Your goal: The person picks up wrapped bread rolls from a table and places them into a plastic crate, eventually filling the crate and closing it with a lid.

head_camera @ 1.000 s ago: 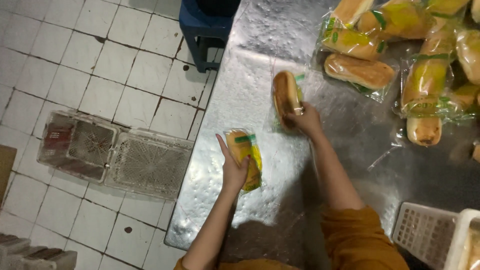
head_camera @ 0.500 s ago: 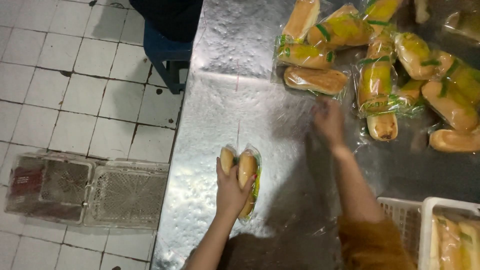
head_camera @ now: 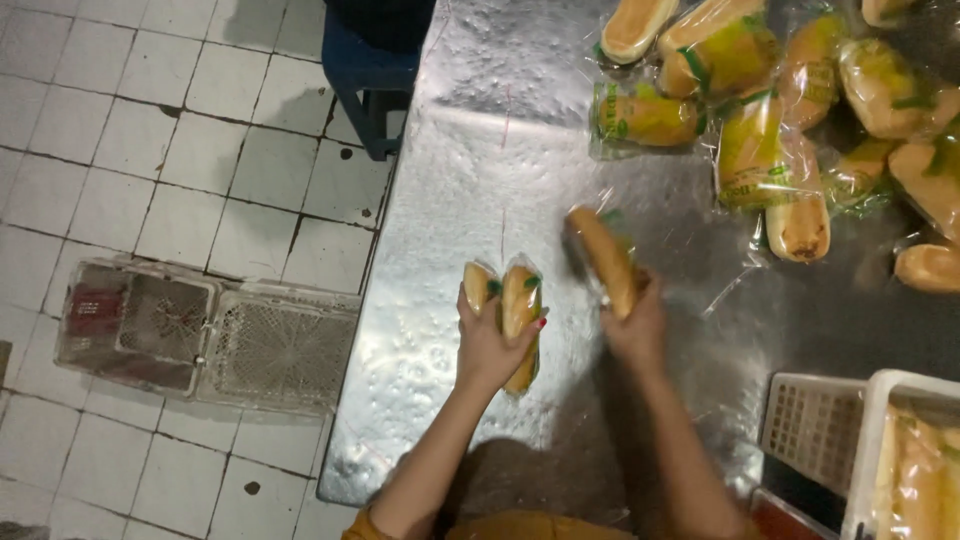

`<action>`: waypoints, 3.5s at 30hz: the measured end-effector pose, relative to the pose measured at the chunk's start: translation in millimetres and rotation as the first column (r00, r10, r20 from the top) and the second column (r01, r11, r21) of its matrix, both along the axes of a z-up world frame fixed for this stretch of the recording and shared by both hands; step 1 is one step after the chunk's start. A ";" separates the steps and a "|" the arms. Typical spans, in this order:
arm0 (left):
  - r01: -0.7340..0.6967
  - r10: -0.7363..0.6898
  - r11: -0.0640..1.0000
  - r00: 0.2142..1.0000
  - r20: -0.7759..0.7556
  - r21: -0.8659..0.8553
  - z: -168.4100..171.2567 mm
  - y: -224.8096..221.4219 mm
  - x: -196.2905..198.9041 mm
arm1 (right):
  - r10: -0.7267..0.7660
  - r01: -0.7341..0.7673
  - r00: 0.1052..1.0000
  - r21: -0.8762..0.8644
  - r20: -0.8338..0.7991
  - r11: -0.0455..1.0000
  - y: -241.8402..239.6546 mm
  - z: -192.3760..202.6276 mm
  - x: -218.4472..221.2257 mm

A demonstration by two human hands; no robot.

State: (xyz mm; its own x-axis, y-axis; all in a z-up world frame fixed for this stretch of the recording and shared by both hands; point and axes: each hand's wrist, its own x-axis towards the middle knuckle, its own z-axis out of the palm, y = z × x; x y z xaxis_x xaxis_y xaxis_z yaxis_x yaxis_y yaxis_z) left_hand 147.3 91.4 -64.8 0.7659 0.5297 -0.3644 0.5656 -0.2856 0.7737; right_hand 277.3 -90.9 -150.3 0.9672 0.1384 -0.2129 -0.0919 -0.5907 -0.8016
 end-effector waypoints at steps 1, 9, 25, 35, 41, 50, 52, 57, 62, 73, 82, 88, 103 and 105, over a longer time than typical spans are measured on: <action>0.001 -0.001 1.000 1.000 -0.001 -0.002 -2.8 -4.2 -3.6 | -0.001 0.001 1.000 -0.002 -0.001 1.000 -1.4 -7.5 -40.0; 0.110 -0.114 0.993 0.988 -0.109 -0.047 -10.0 -36.7 -60.1 | 0.359 -0.365 0.931 0.126 0.067 0.922 -49.6 -35.9 -194.3; 0.441 -0.440 0.895 0.898 -0.028 0.074 -42.9 -75.1 -116.7 | 0.061 0.059 0.937 0.328 -0.344 0.943 -80.5 43.2 -262.0; 0.507 -0.508 0.860 0.862 -0.002 0.051 -51.6 -82.6 -119.3 | -0.035 0.169 0.938 0.365 -0.345 0.916 -92.2 25.2 -280.5; 0.457 -0.456 0.889 0.888 -0.049 0.009 -72.0 -54.2 -125.1 | -0.132 0.302 0.903 0.388 -0.408 0.870 -92.7 6.4 -278.8; 0.204 -0.158 0.971 0.940 0.301 -0.128 93.0 -65.4 -117.5 | 0.010 0.054 0.979 0.306 -0.204 0.951 -111.6 43.6 -274.0; 0.232 -0.124 0.951 0.891 0.438 -0.204 136.3 -101.9 -113.2 | 0.029 0.044 0.972 0.301 -0.234 0.953 -125.1 72.8 -282.1; 0.632 -0.392 0.775 0.497 0.774 -0.013 165.0 -246.8 -105.4 | -0.667 0.200 0.741 0.925 0.073 0.322 -222.4 175.3 -334.9; 0.787 -0.451 0.597 0.491 0.745 -0.157 124.2 -458.8 -117.4 | -0.784 0.316 0.455 0.747 0.422 0.585 -405.5 193.3 -370.6; 0.702 -0.540 0.453 0.707 0.457 -0.549 50.0 -586.9 -129.1 | -0.292 0.304 0.952 -0.372 0.090 0.877 -549.6 126.6 -305.3; 0.935 -0.921 -0.214 -0.098 -0.376 0.281 -51.5 -571.4 -123.7 | -0.267 0.271 0.962 -0.316 0.058 0.909 -551.2 118.0 -291.1; 0.677 -0.676 -0.603 -0.152 -0.721 0.422 7.8 -556.3 -147.8 | -0.188 0.100 0.980 -0.670 -0.060 0.736 -519.3 122.3 -279.4; 0.870 -0.965 -0.261 -0.221 -0.143 0.418 121.4 -417.1 -98.6 | -0.085 -0.092 0.963 -0.610 -0.255 0.787 -540.5 75.5 -257.7; 0.781 -0.978 0.134 0.004 0.209 0.610 141.6 -362.8 -86.7 | -0.288 0.137 0.939 -0.560 -0.190 0.817 -527.5 92.3 -267.0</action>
State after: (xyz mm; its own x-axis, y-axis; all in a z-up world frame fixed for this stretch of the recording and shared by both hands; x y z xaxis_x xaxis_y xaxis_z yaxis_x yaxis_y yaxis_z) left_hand 60.5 -271.4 76.9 0.6444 -0.7367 0.2051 -0.7041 -0.4669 0.5350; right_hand 10.3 -618.4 -58.0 0.8596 -0.2720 -0.4327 -0.4210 -0.8568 -0.2978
